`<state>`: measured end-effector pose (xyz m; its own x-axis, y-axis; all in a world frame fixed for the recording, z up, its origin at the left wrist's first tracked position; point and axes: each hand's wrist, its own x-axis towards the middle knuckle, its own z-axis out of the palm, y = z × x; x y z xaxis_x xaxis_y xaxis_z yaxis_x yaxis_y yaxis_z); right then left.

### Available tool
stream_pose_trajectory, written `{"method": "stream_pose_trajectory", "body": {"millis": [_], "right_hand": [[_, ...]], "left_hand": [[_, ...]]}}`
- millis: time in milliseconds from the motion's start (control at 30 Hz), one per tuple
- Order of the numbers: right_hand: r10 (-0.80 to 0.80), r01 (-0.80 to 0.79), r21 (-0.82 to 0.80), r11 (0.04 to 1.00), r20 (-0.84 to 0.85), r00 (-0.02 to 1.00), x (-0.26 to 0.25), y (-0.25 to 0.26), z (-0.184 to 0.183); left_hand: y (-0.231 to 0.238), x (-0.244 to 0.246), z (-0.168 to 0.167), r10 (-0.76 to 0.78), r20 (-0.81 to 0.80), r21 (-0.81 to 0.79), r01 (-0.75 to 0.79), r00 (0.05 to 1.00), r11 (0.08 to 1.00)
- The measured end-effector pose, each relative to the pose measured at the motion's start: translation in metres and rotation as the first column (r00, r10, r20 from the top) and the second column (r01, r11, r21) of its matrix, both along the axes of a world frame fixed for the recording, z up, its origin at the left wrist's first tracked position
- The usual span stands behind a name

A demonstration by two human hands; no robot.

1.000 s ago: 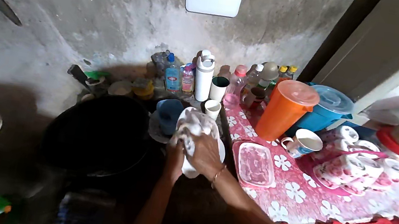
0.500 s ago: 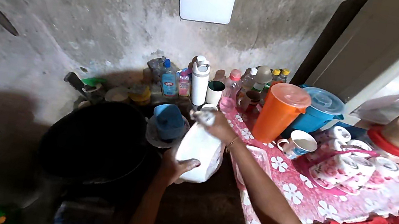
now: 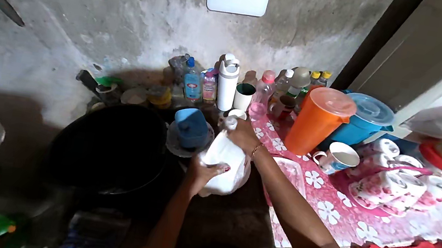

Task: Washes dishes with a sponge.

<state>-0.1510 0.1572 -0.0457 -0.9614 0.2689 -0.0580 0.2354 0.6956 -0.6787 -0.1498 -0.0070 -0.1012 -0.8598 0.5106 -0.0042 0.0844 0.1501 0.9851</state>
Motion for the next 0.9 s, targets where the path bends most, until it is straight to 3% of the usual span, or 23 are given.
{"method": "stream_pose_trajectory", "body": {"millis": [100,167,233,300,333,400,467,533,600,633,733,800,833,900], "right_hand": [[0.257,-0.264,0.241,0.934,0.059,0.965,0.018,-0.044,0.01],[0.303,-0.302,0.27,0.915,0.037,0.952,0.017,-0.052,0.008],[0.192,-0.195,0.124,0.973,0.038,0.981,0.002,-0.03,0.005],[0.01,-0.018,-0.147,0.989,-0.051,0.999,-0.01,0.007,-0.01],[-0.082,0.052,-0.32,0.946,-0.079,0.994,-0.013,0.023,-0.023],[-0.295,0.195,-0.626,0.755,-0.059,0.954,-0.012,0.039,-0.048],[-0.493,0.239,-0.791,0.564,-0.09,0.866,-0.008,0.037,-0.073],[-0.597,0.222,-0.848,0.482,-0.132,0.792,0.001,0.023,-0.1],[-0.67,0.258,-0.809,0.528,-0.21,0.712,0.019,-0.012,-0.102],[-0.667,0.296,-0.74,0.604,-0.265,0.697,0.031,-0.033,-0.096],[-0.405,0.305,-0.271,0.913,-0.517,0.754,0.051,-0.071,-0.087],[-0.149,0.244,0.079,0.967,-0.603,0.784,0.052,-0.07,-0.075],[-0.08,0.192,0.15,0.97,-0.549,0.832,0.051,-0.064,-0.06],[-0.08,0.139,0.11,0.984,-0.421,0.903,0.041,-0.044,-0.033]], "left_hand": [[0.007,-0.003,-0.003,0.093,-0.044,-0.095,-0.097,0.995,0.991],[0.004,-0.006,-0.004,0.092,-0.107,-0.138,-0.107,0.99,0.985],[-0.002,-0.005,0.003,0.055,-0.075,-0.121,-0.064,0.996,0.991],[-0.007,0.001,0.012,0.052,-0.007,-0.069,-0.052,0.999,0.996],[-0.009,0.004,0.013,0.076,0.03,-0.006,-0.076,0.997,0.997],[-0.008,0.005,0.016,0.163,0.146,0.158,-0.186,0.976,0.97],[-0.003,0.0,0.023,0.257,0.31,0.245,-0.338,0.915,0.909],[0.003,-0.01,0.02,0.335,0.416,0.258,-0.462,0.846,0.848],[0.012,-0.018,0.017,0.375,0.481,0.293,-0.548,0.793,0.783],[0.018,-0.02,0.017,0.377,0.507,0.321,-0.575,0.775,0.752],[0.037,-0.019,0.022,0.367,0.517,0.368,-0.588,0.773,0.721],[0.048,-0.014,0.024,0.402,0.441,0.338,-0.563,0.803,0.754],[0.05,-0.011,0.023,0.39,0.402,0.34,-0.53,0.829,0.777],[0.048,-0.005,0.021,0.293,0.348,0.371,-0.417,0.891,0.829]]}}
